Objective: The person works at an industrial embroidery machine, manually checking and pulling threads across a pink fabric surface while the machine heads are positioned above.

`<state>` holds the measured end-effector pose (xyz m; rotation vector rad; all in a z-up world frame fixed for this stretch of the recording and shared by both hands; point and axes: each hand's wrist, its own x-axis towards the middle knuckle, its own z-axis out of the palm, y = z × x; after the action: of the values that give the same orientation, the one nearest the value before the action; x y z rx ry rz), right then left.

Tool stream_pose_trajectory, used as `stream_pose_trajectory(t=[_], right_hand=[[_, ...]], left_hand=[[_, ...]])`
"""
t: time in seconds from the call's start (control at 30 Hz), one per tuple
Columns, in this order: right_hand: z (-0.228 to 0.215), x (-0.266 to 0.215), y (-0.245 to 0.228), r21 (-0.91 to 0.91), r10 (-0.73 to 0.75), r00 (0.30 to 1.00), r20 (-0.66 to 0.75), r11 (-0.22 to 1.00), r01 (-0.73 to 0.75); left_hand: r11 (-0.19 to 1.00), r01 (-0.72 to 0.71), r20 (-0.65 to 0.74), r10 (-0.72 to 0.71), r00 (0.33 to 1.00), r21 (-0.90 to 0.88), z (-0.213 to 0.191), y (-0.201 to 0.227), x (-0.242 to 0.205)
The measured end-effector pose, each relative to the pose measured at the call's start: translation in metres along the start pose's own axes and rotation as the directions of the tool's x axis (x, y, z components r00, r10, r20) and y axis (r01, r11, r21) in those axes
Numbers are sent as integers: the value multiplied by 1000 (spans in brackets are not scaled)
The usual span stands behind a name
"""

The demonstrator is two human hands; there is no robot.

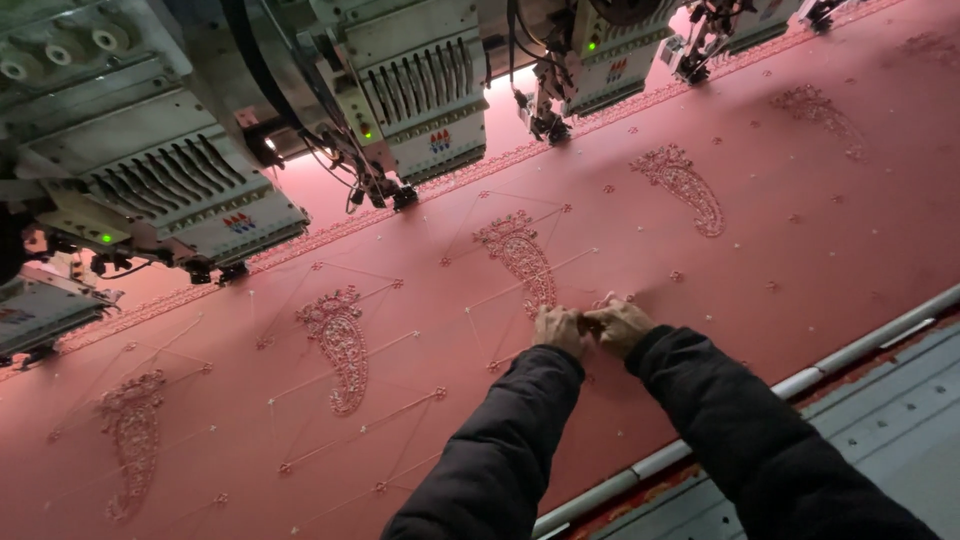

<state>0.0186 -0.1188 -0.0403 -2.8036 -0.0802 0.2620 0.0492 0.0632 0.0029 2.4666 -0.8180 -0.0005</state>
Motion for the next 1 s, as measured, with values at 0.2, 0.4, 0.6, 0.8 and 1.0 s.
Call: stream_pose_trajectory(t=[0.2,0.4,0.6,0.8,1.0], right_hand=[[-7,-18,-18,-391,-272,924,-269,908,154],[-21,-55,-66,-343,-276,823,-497,934,106],[-21,-93,-89,-14,47,919,-391,998,-57],[-39,-135,-106,191,387,922,36,903,-386],[-14,-112,-77,19,380,914,144,922,-387]], left_hand=[[994,-13,-125,0,992,-105,10,-6,0],[971,-207,-106,195,975,-118,19,-16,-22],[953,-274,-144,255,956,-133,31,-11,-38],[932,-299,-67,292,954,-205,17,5,-90],[918,-315,-81,305,949,-241,-31,-13,-97]])
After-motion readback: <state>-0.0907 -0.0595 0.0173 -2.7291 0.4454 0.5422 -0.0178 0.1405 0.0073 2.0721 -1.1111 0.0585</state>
